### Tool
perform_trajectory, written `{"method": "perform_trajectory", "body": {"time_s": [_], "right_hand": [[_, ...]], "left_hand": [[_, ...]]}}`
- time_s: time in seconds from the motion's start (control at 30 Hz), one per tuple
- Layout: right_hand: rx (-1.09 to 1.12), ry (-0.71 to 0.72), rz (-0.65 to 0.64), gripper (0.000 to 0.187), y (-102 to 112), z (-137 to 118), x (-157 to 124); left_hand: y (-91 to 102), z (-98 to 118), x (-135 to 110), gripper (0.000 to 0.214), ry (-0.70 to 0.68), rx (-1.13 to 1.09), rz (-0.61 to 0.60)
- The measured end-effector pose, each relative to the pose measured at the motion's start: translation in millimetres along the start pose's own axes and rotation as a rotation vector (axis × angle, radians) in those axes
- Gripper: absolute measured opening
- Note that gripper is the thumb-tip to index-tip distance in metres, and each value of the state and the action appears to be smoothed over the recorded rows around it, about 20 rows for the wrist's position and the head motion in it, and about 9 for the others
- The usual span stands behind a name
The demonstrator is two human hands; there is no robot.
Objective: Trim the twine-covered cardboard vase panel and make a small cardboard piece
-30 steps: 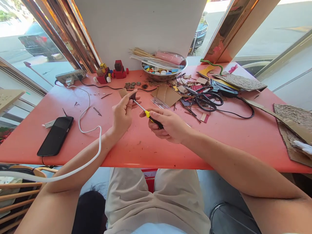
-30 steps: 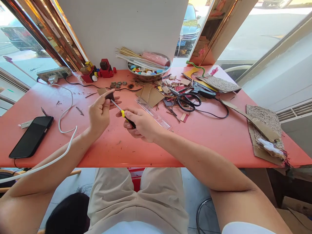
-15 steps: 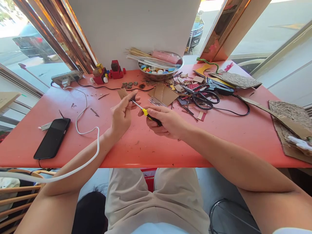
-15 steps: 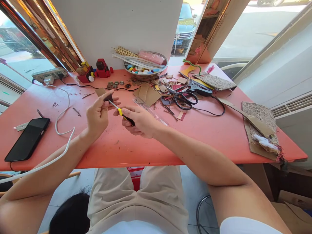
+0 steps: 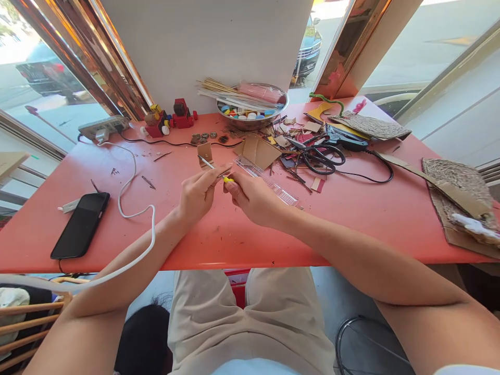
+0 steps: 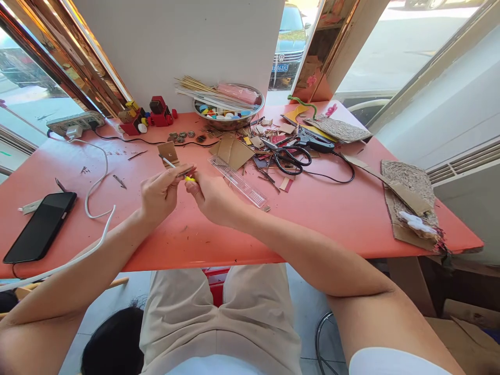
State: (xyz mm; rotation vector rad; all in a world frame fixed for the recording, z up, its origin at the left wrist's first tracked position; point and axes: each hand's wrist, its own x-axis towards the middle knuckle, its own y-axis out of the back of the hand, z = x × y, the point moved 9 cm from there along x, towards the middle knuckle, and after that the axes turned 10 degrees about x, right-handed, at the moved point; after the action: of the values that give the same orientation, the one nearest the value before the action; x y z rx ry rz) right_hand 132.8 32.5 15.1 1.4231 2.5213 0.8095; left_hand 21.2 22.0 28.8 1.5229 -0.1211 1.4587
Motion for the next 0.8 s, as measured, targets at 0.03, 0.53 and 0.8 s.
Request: {"method": "perform_trajectory", "body": {"time_s": [0.03, 0.53, 0.8], "right_hand": [[0.075, -0.014, -0.023, 0.025, -1.5, -0.8, -0.7], [-0.388, -0.063, -0.002, 0.033, 10.4, -14.7, -4.5], [0.204, -0.143, -0.043, 0.017, -7.5, -9.7, -8.9]], "left_hand": [[1.9, 1.3, 0.3, 0.04, -0.03, 0.012, 0.011], [12.5, 4.1, 6.2, 0.048, 0.149, -0.008, 0.114], [6.0, 0.0, 7.1, 0.051, 0.108, -0.056, 0.041]]}}
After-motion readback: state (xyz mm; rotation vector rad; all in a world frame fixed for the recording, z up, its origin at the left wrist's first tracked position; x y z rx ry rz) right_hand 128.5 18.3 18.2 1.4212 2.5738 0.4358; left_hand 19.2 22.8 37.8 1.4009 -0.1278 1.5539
